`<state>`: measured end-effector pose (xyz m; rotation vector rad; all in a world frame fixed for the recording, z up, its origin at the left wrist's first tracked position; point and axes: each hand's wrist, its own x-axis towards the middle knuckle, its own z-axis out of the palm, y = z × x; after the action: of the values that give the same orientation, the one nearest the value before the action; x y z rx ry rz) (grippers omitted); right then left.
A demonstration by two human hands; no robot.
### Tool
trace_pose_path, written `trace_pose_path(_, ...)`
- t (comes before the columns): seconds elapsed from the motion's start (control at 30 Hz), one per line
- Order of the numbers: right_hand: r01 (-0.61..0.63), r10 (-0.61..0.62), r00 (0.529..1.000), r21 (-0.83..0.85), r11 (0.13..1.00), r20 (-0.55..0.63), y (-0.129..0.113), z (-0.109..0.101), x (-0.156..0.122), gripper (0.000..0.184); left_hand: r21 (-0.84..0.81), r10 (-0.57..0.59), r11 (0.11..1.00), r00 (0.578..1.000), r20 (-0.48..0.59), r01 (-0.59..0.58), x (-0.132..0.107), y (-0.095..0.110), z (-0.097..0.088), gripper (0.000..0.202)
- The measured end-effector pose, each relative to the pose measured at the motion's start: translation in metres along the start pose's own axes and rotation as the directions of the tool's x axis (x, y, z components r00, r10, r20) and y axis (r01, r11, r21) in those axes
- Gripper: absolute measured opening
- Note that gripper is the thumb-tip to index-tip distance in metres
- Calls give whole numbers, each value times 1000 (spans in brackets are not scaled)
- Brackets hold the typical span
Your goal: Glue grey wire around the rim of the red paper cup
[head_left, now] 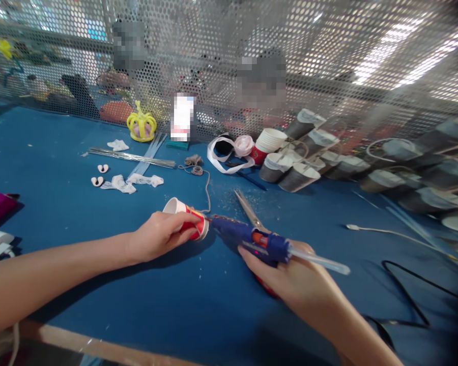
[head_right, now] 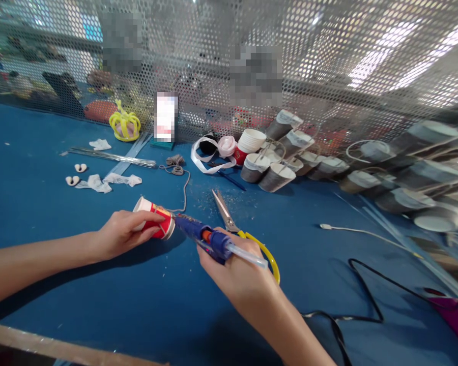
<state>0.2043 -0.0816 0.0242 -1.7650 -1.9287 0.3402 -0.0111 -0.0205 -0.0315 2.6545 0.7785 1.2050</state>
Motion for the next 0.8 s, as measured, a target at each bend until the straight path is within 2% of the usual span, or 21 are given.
trace_pose_path(0.13, 24, -24, 1000, -83, 996, 9, 3, 0, 5, 24, 32, 55, 998, 998, 13, -56, 0, 1, -1, 15)
trace_pose_path(0.33, 69, -62, 997, -136, 988, 56, 4, 1, 8, 28, 42, 71, 997, 997, 5, -71, 1, 2, -1, 15)
trace_pose_path(0.67, 12, -11, 1000, -48, 999, 16, 7, 1, 4, 23, 28, 32, 999, 999, -11, -32, 1, 0, 2, 15)
trace_pose_path(0.8, -23, 22, 1000, 20, 1000, 19, 1, 0, 0, 29, -50, -47, 998, 999, -5, 47, 1, -1, 2, 16)
